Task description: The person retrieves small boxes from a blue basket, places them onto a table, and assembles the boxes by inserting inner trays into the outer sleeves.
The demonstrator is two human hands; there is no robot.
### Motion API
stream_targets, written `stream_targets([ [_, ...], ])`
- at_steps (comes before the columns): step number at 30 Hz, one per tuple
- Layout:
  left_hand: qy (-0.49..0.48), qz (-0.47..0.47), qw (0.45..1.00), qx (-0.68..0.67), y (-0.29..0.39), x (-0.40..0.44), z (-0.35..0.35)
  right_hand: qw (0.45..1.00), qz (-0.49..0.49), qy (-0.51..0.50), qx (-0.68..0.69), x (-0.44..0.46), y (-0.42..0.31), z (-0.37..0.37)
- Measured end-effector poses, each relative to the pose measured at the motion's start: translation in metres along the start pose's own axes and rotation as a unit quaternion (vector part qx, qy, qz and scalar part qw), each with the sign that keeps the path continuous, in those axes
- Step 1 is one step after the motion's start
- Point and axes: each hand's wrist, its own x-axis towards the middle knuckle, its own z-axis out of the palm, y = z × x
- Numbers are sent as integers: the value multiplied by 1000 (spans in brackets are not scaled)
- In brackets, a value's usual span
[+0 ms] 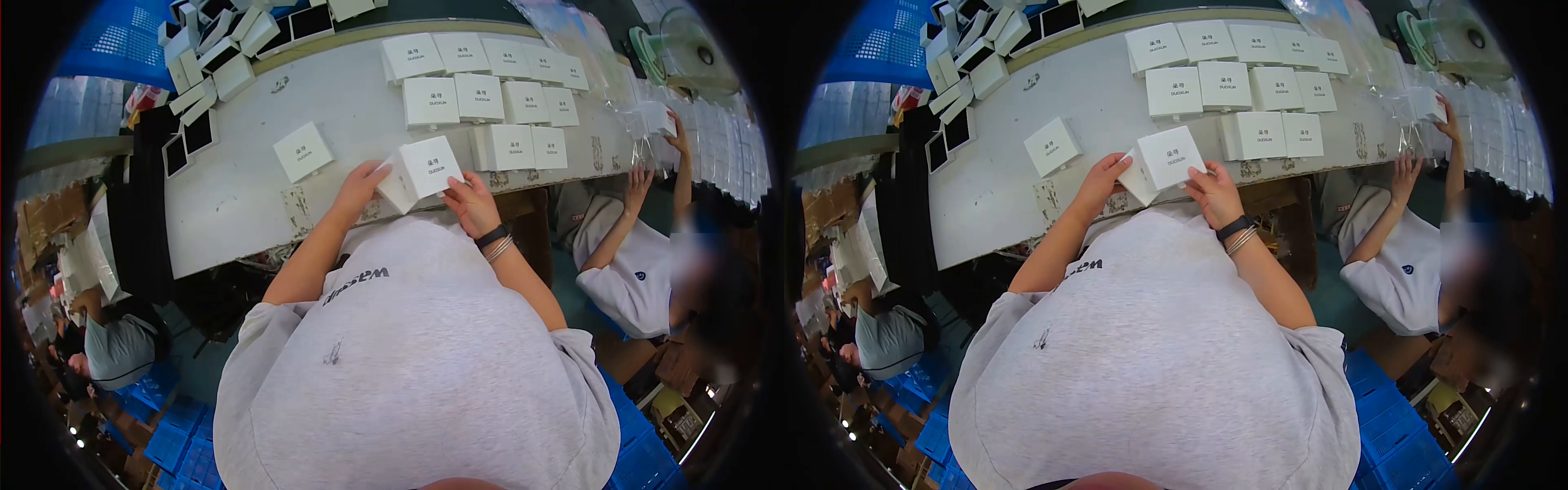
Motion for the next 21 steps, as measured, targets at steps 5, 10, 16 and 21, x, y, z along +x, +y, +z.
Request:
stream_targets([
  [5,38,57,997,30,-33,23,6,965,-68,-59,-246,14,9,-8],
  [10,32,145,982,115,-24,21,35,941,-131,-15,-313,12,9,-15],
  [16,179,148,904,358,-11,23,48,987,36,106,-116,13,9,-50],
  [21,61,-10,984,165,1,26,64,992,117,20,49,0,-1,-47],
])
